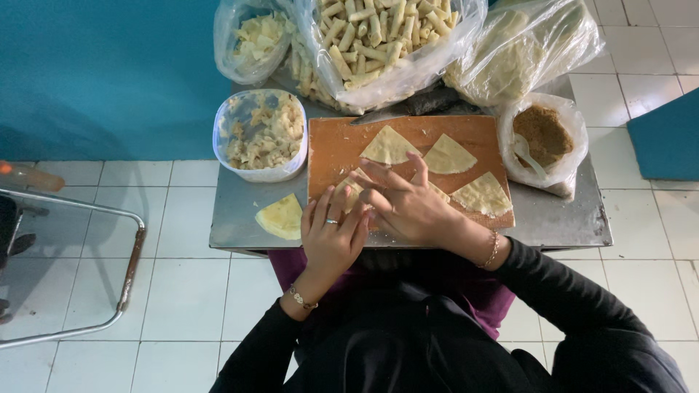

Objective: The person folds triangular pieces of dough into stuffed pastries at a metal work table. They spoon brown filling onto dough triangles, add diced filling from a plastic container, then pinch the dough edges together to seal each pastry and set it aside.

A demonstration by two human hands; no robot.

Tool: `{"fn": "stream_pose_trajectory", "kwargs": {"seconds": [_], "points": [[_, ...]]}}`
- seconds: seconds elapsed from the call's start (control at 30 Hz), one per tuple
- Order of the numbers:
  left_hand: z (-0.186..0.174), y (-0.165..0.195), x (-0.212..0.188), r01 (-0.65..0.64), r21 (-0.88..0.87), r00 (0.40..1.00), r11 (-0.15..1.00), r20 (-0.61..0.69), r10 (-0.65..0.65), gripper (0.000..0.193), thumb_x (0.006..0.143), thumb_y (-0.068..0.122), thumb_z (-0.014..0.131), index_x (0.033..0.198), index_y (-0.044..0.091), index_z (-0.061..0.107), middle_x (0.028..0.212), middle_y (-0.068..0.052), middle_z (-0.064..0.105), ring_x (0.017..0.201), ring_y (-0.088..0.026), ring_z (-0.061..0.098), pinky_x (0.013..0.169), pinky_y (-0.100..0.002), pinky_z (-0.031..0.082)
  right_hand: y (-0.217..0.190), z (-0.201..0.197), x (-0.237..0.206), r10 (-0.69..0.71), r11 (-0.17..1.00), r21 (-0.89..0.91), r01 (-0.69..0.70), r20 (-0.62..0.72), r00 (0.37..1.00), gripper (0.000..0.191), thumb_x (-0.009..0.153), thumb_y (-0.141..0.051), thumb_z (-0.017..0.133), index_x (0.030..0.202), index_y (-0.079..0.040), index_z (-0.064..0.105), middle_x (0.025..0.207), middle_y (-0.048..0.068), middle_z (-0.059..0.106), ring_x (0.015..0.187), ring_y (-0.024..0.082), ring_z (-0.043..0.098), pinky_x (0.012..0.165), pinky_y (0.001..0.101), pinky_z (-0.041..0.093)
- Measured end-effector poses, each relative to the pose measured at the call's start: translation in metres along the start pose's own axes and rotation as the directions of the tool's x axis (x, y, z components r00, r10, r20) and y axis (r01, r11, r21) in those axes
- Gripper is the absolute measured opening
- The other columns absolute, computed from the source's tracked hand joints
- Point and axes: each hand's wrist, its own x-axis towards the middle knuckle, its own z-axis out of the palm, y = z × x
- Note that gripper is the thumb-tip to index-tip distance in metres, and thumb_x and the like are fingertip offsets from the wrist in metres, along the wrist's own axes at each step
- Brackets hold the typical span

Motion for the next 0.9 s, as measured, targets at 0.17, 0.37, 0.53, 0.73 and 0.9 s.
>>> {"fn": "stream_pose_trajectory", "kwargs": {"seconds": [0.17, 0.37, 0.53, 0.73, 0.9], "points": [[0.003, -0.001, -0.001, 0.0, 0.017, 1.0, 1.0, 0.009, 0.0, 0.028, 0.096, 0.031, 0.066, 0.118, 0.015, 0.075, 0.136, -0.009, 0.064, 0.128, -0.033, 0.06, 0.107, -0.049, 0.043, -0.003, 0.004, 0.0, 0.005, 0.999, 0.034, -0.006, 0.025, 1.0, 0.039, 0.103, -0.038, 0.055, 0.136, -0.017, 0.055, 0.159, 0.002, 0.047, 0.154, 0.019, 0.032, 0.113, 0.0759, 0.014], [0.003, -0.001, -0.003, -0.009, 0.016, 1.0, 1.0, 0.017, 0.008, 0.037, 0.097, 0.031, 0.062, 0.129, 0.015, 0.075, 0.139, -0.01, 0.064, 0.131, -0.032, 0.057, 0.109, -0.05, 0.042, -0.001, 0.01, -0.001, -0.002, 1.0, 0.008, 0.001, 0.04, 0.999, 0.053, 0.106, -0.051, 0.047, 0.144, -0.016, 0.053, 0.159, 0.002, 0.047, 0.154, 0.019, 0.031, 0.115, 0.0766, 0.009], [0.004, 0.0, -0.004, -0.01, 0.037, 1.0, 0.999, -0.006, 0.01, 0.037, 0.097, 0.03, 0.063, 0.129, 0.016, 0.074, 0.139, -0.008, 0.064, 0.133, -0.033, 0.055, 0.11, -0.049, 0.042, 0.001, 0.014, -0.003, 0.016, 1.0, -0.01, -0.016, 0.045, 0.999, 0.063, 0.102, -0.058, 0.045, 0.147, -0.014, 0.053, 0.16, 0.0, 0.045, 0.154, 0.015, 0.028, 0.113, 0.0764, 0.006], [0.002, 0.001, -0.002, -0.001, 0.011, 1.0, 1.0, -0.017, 0.001, 0.034, 0.096, 0.029, 0.065, 0.126, 0.017, 0.075, 0.135, -0.007, 0.065, 0.131, -0.034, 0.056, 0.108, -0.049, 0.042, 0.008, 0.017, -0.003, 0.049, 0.996, -0.074, -0.044, 0.067, 0.997, 0.063, 0.103, -0.063, 0.043, 0.14, -0.014, 0.056, 0.159, -0.002, 0.048, 0.155, 0.012, 0.026, 0.115, 0.0744, -0.001], [0.002, 0.003, 0.0, 0.01, 0.0, 1.0, 1.0, -0.03, -0.01, 0.033, 0.095, 0.025, 0.066, 0.125, 0.018, 0.075, 0.136, -0.008, 0.065, 0.129, -0.034, 0.057, 0.108, -0.049, 0.043, 0.008, 0.011, -0.009, 0.115, 0.981, -0.165, -0.1, 0.084, 0.99, 0.061, 0.104, -0.067, 0.041, 0.127, -0.013, 0.059, 0.163, -0.001, 0.048, 0.157, 0.013, 0.026, 0.116, 0.0712, -0.005]]}}
